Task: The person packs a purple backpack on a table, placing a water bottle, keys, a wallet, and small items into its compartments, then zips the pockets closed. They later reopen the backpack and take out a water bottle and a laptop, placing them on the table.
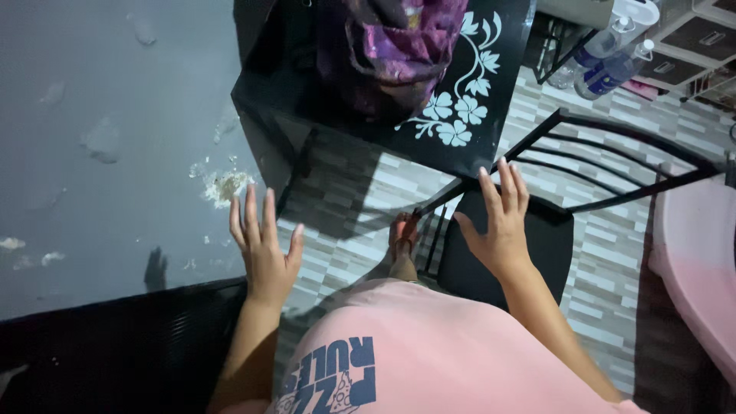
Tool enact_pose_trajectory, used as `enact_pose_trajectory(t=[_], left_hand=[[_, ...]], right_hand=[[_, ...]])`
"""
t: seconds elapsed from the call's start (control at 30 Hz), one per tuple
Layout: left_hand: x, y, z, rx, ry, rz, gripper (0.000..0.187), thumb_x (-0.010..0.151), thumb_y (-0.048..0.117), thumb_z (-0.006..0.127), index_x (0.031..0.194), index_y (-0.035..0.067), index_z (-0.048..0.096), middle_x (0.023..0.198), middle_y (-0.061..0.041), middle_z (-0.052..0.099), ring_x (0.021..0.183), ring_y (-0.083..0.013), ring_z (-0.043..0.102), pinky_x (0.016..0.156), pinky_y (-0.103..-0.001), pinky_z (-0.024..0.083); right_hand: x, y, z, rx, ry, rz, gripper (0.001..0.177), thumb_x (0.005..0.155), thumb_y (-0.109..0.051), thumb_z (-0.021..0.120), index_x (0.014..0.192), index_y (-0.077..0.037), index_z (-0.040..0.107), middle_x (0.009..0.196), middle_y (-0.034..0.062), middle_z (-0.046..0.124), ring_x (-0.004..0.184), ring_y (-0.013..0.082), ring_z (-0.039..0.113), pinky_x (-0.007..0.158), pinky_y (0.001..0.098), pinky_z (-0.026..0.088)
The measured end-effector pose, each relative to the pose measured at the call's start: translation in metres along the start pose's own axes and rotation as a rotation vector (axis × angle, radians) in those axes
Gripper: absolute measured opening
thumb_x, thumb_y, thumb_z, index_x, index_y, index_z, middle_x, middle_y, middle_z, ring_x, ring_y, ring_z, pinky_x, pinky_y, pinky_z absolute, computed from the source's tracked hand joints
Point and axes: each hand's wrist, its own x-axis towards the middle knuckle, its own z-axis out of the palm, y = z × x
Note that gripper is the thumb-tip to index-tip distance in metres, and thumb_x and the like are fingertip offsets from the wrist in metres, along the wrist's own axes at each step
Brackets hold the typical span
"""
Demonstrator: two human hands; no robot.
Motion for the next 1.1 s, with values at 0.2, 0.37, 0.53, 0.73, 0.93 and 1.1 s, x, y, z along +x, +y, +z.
enact_pose_trajectory(t=[0.2, 0.37, 0.53, 0.73, 0.93, 1.1], left_hand=[[0.105, 0.020, 0.023, -0.097, -0.028, 0.219, 0.064, 0.096, 0.020, 0.070, 0.154, 0.006, 0.045, 0.163, -0.020, 0.036, 0.153, -0.0468, 0.029, 0.125, -0.059, 0.028], [0.212, 0.048, 0.070, -0.036, -0.032, 0.415, 0.058, 0.092, 0.017, 0.074, 0.147, 0.012, 0.055, 0.161, -0.014, 0.039, 0.151, -0.0414, 0.032, 0.124, -0.059, 0.029], [0.311, 0.071, 0.145, 0.039, 0.019, 0.482, 0.059, 0.092, 0.017, 0.075, 0.147, 0.010, 0.056, 0.161, -0.015, 0.038, 0.151, -0.0408, 0.028, 0.124, -0.061, 0.026], [0.407, 0.064, 0.209, 0.182, 0.174, 0.403, 0.055, 0.095, 0.015, 0.076, 0.147, 0.011, 0.058, 0.156, -0.010, 0.044, 0.150, -0.0346, 0.032, 0.125, -0.057, 0.025], [0.465, 0.040, 0.228, 0.219, 0.202, 0.437, 0.053, 0.088, 0.012, 0.077, 0.138, 0.008, 0.060, 0.141, -0.010, 0.053, 0.138, -0.0339, 0.043, 0.118, -0.054, 0.033], [0.499, 0.018, 0.244, 0.269, 0.178, 0.493, 0.045, 0.087, 0.007, 0.076, 0.129, 0.007, 0.060, 0.134, -0.011, 0.055, 0.132, -0.0333, 0.048, 0.114, -0.052, 0.038]], right_hand=[[0.074, 0.036, 0.001, 0.008, -0.030, -0.164, 0.083, 0.080, -0.017, 0.086, 0.152, -0.013, 0.046, 0.165, 0.0217, 0.028, 0.152, 0.0476, 0.028, 0.122, 0.0602, 0.031], [0.169, 0.087, 0.006, -0.032, -0.050, -0.358, 0.075, 0.080, -0.020, 0.087, 0.147, -0.016, 0.054, 0.163, 0.0210, 0.031, 0.150, 0.0469, 0.029, 0.122, 0.0626, 0.029], [0.260, 0.127, 0.029, 0.075, -0.042, -0.397, 0.072, 0.081, -0.013, 0.086, 0.147, -0.014, 0.056, 0.166, 0.0219, 0.031, 0.153, 0.0494, 0.027, 0.125, 0.0620, 0.028], [0.365, 0.160, 0.084, 0.032, 0.170, -0.476, 0.058, 0.085, -0.010, 0.089, 0.136, -0.016, 0.062, 0.159, 0.0138, 0.042, 0.152, 0.0432, 0.032, 0.126, 0.0619, 0.029], [0.428, 0.192, 0.107, -0.011, 0.258, -0.419, 0.052, 0.083, -0.011, 0.089, 0.127, -0.014, 0.062, 0.144, 0.0140, 0.048, 0.143, 0.0450, 0.034, 0.119, 0.0618, 0.030], [0.454, 0.203, 0.119, -0.009, 0.237, -0.380, 0.054, 0.079, -0.007, 0.087, 0.127, -0.011, 0.061, 0.140, 0.0152, 0.050, 0.134, 0.0419, 0.042, 0.112, 0.0556, 0.038]])
